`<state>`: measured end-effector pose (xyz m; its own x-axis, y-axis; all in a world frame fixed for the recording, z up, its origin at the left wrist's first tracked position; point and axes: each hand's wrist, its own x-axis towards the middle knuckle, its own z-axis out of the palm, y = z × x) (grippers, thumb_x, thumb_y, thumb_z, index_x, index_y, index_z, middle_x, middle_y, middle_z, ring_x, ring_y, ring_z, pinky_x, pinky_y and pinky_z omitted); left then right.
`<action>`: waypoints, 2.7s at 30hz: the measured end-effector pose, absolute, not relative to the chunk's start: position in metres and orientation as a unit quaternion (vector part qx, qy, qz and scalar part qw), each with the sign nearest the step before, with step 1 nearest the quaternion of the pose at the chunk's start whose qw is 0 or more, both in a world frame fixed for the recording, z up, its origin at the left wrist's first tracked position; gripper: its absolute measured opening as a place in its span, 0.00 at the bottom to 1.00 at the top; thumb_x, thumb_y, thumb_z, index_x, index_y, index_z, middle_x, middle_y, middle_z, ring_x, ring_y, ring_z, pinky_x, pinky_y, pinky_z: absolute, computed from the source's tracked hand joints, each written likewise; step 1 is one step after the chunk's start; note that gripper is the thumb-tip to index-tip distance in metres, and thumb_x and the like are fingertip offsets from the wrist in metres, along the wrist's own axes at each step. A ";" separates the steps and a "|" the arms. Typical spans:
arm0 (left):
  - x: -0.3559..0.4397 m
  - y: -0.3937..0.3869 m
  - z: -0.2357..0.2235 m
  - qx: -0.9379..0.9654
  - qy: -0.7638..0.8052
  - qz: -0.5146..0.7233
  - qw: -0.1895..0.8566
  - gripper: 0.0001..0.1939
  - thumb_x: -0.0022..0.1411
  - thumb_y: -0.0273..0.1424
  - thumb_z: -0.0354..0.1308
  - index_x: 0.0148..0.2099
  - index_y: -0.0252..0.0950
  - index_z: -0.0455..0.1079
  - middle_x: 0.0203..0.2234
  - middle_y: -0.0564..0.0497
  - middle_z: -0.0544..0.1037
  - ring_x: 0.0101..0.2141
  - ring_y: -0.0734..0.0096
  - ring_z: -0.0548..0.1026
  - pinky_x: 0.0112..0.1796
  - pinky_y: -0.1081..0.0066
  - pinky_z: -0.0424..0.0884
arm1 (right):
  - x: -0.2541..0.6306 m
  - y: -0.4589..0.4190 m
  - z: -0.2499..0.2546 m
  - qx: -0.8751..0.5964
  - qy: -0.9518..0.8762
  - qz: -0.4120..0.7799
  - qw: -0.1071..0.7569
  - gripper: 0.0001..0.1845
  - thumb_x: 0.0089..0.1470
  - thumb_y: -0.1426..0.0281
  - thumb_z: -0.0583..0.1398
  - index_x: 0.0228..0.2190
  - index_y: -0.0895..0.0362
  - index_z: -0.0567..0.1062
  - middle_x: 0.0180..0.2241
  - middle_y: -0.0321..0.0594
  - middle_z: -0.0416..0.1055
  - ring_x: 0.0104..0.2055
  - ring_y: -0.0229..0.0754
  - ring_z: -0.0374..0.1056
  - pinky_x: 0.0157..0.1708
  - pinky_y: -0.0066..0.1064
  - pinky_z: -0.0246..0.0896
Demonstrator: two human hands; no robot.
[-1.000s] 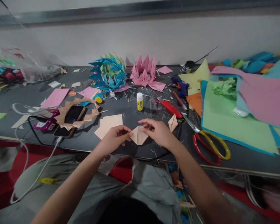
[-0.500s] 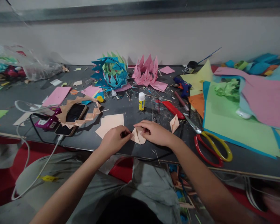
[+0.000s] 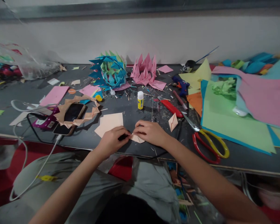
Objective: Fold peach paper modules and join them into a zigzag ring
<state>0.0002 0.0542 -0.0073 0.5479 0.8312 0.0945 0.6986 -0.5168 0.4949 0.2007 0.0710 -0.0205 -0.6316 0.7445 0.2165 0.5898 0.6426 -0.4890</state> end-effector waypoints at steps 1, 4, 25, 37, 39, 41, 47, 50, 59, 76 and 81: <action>-0.001 0.054 -0.008 0.858 0.442 0.162 0.203 0.06 0.58 0.31 0.51 0.34 0.38 0.69 0.31 0.52 0.73 0.34 0.73 0.71 0.33 0.74 0.65 | 0.202 0.071 -0.020 -0.369 -0.888 0.187 0.202 0.11 0.55 0.68 0.52 0.33 0.53 0.75 0.37 0.38 0.68 0.36 0.35 0.66 0.35 0.26 0.59; -0.002 0.055 -0.009 0.865 0.428 0.168 0.199 0.06 0.58 0.30 0.51 0.34 0.37 0.69 0.31 0.52 0.73 0.34 0.73 0.70 0.33 0.74 0.65 | 0.204 0.071 -0.020 -0.351 -0.898 0.178 0.196 0.11 0.55 0.69 0.52 0.33 0.54 0.75 0.36 0.39 0.68 0.37 0.36 0.65 0.37 0.27 0.59; -0.011 0.046 -0.009 0.932 0.340 0.108 0.058 0.13 0.63 0.31 0.44 0.40 0.37 0.70 0.33 0.50 0.71 0.33 0.70 0.67 0.33 0.70 0.66 | 0.205 0.076 -0.017 -0.291 -0.934 0.143 0.153 0.12 0.56 0.71 0.50 0.33 0.57 0.74 0.35 0.42 0.66 0.37 0.39 0.62 0.39 0.31 0.58; -0.010 0.039 -0.010 0.917 0.370 0.137 0.066 0.12 0.59 0.31 0.49 0.43 0.38 0.71 0.34 0.49 0.71 0.37 0.66 0.66 0.36 0.66 0.64 | 0.197 0.059 -0.010 -0.376 -0.913 0.035 0.156 0.13 0.55 0.65 0.52 0.35 0.48 0.76 0.46 0.40 0.67 0.48 0.47 0.57 0.41 0.40 0.48; -0.011 0.038 -0.009 0.914 0.375 0.135 0.069 0.13 0.59 0.31 0.49 0.44 0.39 0.71 0.33 0.49 0.70 0.37 0.66 0.66 0.35 0.66 0.63 | 0.205 0.063 -0.011 -0.413 -0.896 0.049 0.154 0.13 0.55 0.64 0.52 0.32 0.46 0.77 0.46 0.39 0.67 0.48 0.47 0.57 0.42 0.42 0.47; -0.011 0.038 -0.008 0.913 0.378 0.137 0.068 0.13 0.59 0.31 0.49 0.44 0.39 0.70 0.32 0.49 0.70 0.36 0.67 0.66 0.35 0.67 0.63 | 0.213 0.068 -0.011 -0.444 -0.880 0.067 0.152 0.13 0.55 0.64 0.53 0.30 0.46 0.78 0.46 0.39 0.67 0.48 0.48 0.56 0.42 0.43 0.47; -0.004 0.039 -0.009 0.905 0.394 0.149 0.058 0.09 0.58 0.34 0.52 0.39 0.38 0.71 0.30 0.50 0.70 0.35 0.67 0.67 0.35 0.67 0.63 | 0.226 0.076 -0.009 -0.458 -0.849 0.182 0.193 0.17 0.58 0.63 0.48 0.35 0.50 0.76 0.46 0.42 0.65 0.49 0.46 0.58 0.45 0.44 0.51; 0.003 0.041 -0.011 0.900 0.405 0.149 0.059 0.09 0.58 0.35 0.53 0.34 0.36 0.69 0.31 0.50 0.71 0.36 0.67 0.67 0.35 0.67 0.63 | 0.234 0.073 -0.010 -0.453 -0.814 0.224 0.287 0.14 0.57 0.65 0.48 0.39 0.55 0.71 0.40 0.44 0.66 0.45 0.43 0.62 0.43 0.38 0.57; 0.008 0.048 -0.012 0.932 0.341 0.118 0.037 0.08 0.62 0.33 0.48 0.38 0.36 0.66 0.33 0.52 0.72 0.35 0.70 0.68 0.35 0.70 0.63 | 0.225 0.050 -0.016 -0.351 -0.876 0.248 0.218 0.06 0.52 0.70 0.56 0.33 0.55 0.72 0.37 0.42 0.69 0.41 0.40 0.65 0.42 0.32 0.61; 0.004 0.067 -0.012 0.910 0.343 0.160 0.170 0.08 0.58 0.34 0.54 0.37 0.41 0.73 0.32 0.52 0.71 0.35 0.72 0.67 0.37 0.71 0.62 | 0.212 0.053 -0.012 -0.392 -0.866 0.234 0.203 0.10 0.54 0.69 0.54 0.31 0.54 0.75 0.35 0.40 0.66 0.36 0.38 0.65 0.38 0.30 0.61; 0.004 0.070 -0.011 0.915 0.330 0.142 0.183 0.08 0.58 0.34 0.53 0.35 0.43 0.74 0.33 0.52 0.70 0.34 0.72 0.66 0.37 0.71 0.61 | 0.211 0.055 -0.014 -0.427 -0.832 0.270 0.231 0.09 0.52 0.68 0.56 0.29 0.54 0.76 0.32 0.39 0.65 0.34 0.37 0.65 0.36 0.29 0.61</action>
<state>0.0035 0.0703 -0.0108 0.7424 0.6553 0.1391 0.5515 -0.7157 0.4285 0.2108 0.0547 -0.0143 -0.5283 0.8352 0.1531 0.5863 0.4893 -0.6457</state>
